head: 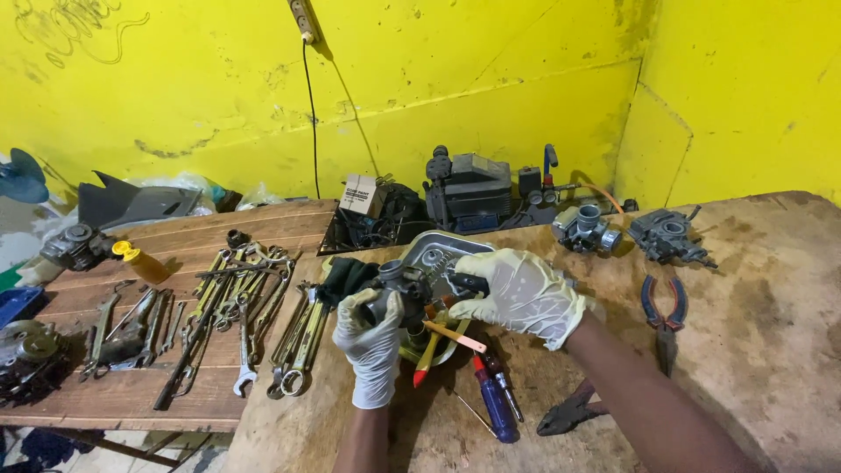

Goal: The person cleans a carburetor using a small brush and a spray bottle. They scrub the interior passages and then spray a cleaning fluid into the carburetor while holding it over a metal tray.

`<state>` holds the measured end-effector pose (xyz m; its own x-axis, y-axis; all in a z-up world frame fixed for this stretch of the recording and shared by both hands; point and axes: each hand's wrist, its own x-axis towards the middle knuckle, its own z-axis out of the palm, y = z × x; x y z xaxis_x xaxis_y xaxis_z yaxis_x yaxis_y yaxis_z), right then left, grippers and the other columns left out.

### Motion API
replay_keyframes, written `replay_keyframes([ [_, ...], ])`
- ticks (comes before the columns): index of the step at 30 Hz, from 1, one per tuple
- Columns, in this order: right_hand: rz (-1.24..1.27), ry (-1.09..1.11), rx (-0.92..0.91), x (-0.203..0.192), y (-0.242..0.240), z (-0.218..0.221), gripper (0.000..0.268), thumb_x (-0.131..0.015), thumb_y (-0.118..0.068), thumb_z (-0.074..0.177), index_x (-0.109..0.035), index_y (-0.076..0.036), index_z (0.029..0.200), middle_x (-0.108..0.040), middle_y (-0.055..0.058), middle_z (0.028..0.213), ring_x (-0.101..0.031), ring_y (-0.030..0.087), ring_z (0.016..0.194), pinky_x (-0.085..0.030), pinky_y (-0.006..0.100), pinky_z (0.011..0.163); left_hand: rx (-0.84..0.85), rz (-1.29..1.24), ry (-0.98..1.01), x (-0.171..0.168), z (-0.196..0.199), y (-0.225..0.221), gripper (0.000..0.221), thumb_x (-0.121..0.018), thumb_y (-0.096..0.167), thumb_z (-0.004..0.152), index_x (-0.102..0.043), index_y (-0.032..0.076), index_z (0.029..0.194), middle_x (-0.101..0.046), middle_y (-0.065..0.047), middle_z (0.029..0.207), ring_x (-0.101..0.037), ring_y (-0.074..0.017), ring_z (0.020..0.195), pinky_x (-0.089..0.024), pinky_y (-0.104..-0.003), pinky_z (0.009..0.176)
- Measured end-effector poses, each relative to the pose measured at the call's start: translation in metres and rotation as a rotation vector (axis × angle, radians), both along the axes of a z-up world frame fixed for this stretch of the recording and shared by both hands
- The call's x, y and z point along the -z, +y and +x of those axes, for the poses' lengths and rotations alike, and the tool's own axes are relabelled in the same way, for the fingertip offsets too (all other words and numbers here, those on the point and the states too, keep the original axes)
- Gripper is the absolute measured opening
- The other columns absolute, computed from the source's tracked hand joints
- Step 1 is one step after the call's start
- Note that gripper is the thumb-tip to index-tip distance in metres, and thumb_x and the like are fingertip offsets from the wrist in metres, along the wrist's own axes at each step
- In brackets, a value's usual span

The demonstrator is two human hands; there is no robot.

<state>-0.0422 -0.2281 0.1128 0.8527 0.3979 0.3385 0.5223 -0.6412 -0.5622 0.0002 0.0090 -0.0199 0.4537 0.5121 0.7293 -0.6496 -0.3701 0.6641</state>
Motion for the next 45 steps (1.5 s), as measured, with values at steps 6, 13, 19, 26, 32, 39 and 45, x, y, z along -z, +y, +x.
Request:
replay_keyframes([
  [6,0.054,0.043,0.009,0.002,0.008,-0.001,0.024,-0.082,-0.046,0.078,-0.068,-0.026,0.082,-0.07,-0.006,0.074,-0.073,0.019,0.076,-0.057,0.032,0.074,0.014,-0.225,0.184,-0.013,-0.001,0.001,0.033,-0.094,0.007,0.069,-0.07,0.006,0.092,-0.074,-0.012,0.081,-0.071,-0.0205,0.072,-0.058,-0.036,0.066],
  [13,-0.021,-0.004,-0.061,0.018,0.014,0.006,0.025,-0.078,-0.044,0.082,-0.069,-0.022,0.088,-0.072,0.001,0.08,-0.074,0.026,0.082,-0.058,0.036,0.076,0.005,-0.309,0.278,-0.018,-0.001,-0.005,0.034,-0.095,0.01,0.069,-0.07,0.011,0.092,-0.073,-0.01,0.082,-0.07,-0.0173,0.075,-0.056,-0.034,0.069],
  [19,-0.073,-0.035,-0.138,0.032,0.021,0.009,0.032,-0.081,-0.041,0.08,-0.07,-0.019,0.1,-0.073,0.004,0.087,-0.075,0.029,0.088,-0.059,0.038,0.08,0.061,-0.455,0.396,-0.03,0.001,-0.006,0.031,-0.093,0.012,0.073,-0.068,0.012,0.091,-0.067,-0.006,0.08,-0.064,-0.0155,0.074,-0.054,-0.036,0.064],
  [26,-0.167,-0.17,-0.16,0.034,0.028,0.005,0.027,-0.072,-0.041,0.087,-0.065,-0.017,0.098,-0.071,0.007,0.083,-0.075,0.031,0.082,-0.059,0.041,0.075,0.104,-0.621,0.454,-0.052,-0.003,-0.015,0.028,-0.092,0.016,0.073,-0.067,0.016,0.086,-0.066,-0.004,0.076,-0.063,-0.0145,0.066,-0.053,-0.031,0.054],
  [32,0.177,-0.073,-0.182,0.004,0.025,-0.017,0.017,-0.075,-0.03,0.089,-0.071,-0.013,0.092,-0.074,0.01,0.079,-0.076,0.029,0.078,-0.061,0.04,0.073,0.087,-0.586,0.454,-0.043,0.006,-0.002,0.025,-0.09,0.015,0.074,-0.067,0.015,0.084,-0.066,-0.003,0.075,-0.062,-0.0139,0.066,-0.051,-0.029,0.053],
  [39,0.628,-0.243,0.082,0.028,0.003,-0.015,0.027,-0.086,-0.01,0.074,-0.075,-0.01,0.099,-0.076,0.011,0.083,-0.076,0.025,0.078,-0.061,0.034,0.07,0.103,-0.599,0.431,-0.082,-0.022,-0.02,0.025,-0.089,0.014,0.073,-0.066,0.017,0.082,-0.066,-0.001,0.075,-0.06,-0.0114,0.067,-0.049,-0.026,0.057],
  [45,0.679,-0.221,0.266,0.039,-0.001,-0.016,0.031,-0.086,-0.009,0.076,-0.075,-0.011,0.104,-0.075,0.01,0.086,-0.074,0.02,0.079,-0.06,0.031,0.07,0.085,-0.562,0.39,-0.042,0.004,-0.001,0.026,-0.091,0.012,0.071,-0.067,0.016,0.081,-0.066,-0.001,0.072,-0.059,-0.0095,0.066,-0.049,-0.024,0.057],
])
